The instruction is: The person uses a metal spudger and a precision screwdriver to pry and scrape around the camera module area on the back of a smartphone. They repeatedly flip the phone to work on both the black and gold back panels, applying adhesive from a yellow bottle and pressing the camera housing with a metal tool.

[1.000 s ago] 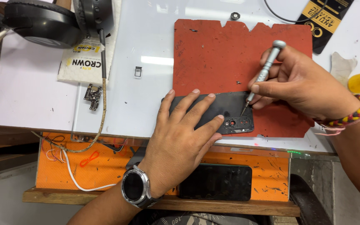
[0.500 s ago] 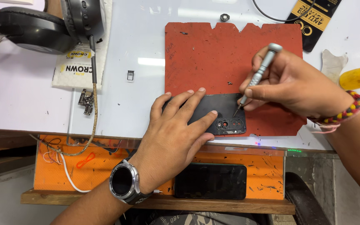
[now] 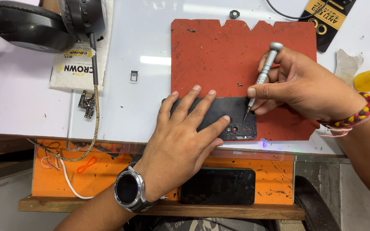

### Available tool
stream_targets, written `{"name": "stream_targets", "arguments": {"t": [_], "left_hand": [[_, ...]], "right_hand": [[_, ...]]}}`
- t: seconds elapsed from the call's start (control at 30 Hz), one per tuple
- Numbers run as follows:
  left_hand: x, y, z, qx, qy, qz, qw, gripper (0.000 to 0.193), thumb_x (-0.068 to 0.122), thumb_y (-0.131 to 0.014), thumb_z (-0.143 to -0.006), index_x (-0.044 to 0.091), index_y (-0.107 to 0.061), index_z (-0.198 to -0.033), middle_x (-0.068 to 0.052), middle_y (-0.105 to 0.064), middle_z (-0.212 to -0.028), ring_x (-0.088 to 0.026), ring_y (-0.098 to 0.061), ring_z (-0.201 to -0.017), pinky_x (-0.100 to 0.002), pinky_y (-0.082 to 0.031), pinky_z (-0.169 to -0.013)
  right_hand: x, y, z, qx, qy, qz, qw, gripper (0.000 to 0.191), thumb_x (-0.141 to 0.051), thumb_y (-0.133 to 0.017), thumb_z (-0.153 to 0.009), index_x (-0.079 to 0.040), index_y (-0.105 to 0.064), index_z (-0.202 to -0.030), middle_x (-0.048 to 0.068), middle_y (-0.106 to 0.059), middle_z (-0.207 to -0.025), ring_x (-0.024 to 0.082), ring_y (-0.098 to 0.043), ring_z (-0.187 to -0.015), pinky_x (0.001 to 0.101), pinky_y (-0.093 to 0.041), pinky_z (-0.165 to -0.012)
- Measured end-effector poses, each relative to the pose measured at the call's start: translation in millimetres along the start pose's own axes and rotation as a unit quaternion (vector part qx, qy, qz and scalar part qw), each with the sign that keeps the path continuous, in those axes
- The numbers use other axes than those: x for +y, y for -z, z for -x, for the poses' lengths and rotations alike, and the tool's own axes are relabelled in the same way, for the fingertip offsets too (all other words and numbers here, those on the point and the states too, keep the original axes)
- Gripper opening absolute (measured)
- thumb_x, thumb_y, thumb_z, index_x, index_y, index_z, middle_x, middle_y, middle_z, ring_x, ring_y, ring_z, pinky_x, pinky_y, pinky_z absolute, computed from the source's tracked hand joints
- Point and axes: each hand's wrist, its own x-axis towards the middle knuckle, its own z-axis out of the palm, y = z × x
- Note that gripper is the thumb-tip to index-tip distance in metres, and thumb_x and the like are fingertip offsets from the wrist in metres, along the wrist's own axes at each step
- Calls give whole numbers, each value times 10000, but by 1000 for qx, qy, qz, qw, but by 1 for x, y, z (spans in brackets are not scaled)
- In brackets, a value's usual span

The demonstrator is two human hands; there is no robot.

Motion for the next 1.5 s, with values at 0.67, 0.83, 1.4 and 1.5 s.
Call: {"name": "stream_targets", "arguments": {"t": [0.67, 0.83, 1.4, 1.5], "left_hand": [[2, 2, -1, 24, 0, 28, 999, 373, 300, -685, -941, 135, -669, -1275, -202, -484, -1461, -362, -352, -1458, -634, -72, -1236], [-3, -1, 1, 42, -9, 11, 999, 367, 364, -690, -938, 137, -703, -1226, -226, -510, -1441, -373, -401, -1422, -642, -132, -1215], [-4, -5, 2, 55, 7, -42, 998, 483, 440, -696, -906, 98, -694, -1248, -208, -554, -1407, -365, -442, -1388, -642, -207, -1202], [-4, -6, 2, 56, 5, -40, 998, 489, 441, -694, -916, 92, -691, -1258, -215, -547, -1421, -362, -444, -1393, -629, -213, -1207]], "right_hand": [[18, 20, -1, -54, 83, 35, 994, 279, 15, -709, -901, -11, -523, -1108, 179, -735, -883, 257, -766, -772, 359, -655, -635], [19, 20, 8, -34, 193, -28, 980, 250, -44, -687, -933, -52, -516, -1115, 97, -702, -865, 169, -716, -730, 294, -610, -611], [7, 26, 15, 281, 285, 483, 779, 163, -168, -681, -1162, -10, -712, -1136, 131, -707, -912, 185, -667, -728, 293, -535, -646], [10, 28, 20, 335, 205, 395, 830, 216, -156, -592, -1164, 13, -701, -1083, 98, -664, -781, 178, -611, -566, 321, -486, -532]]}}
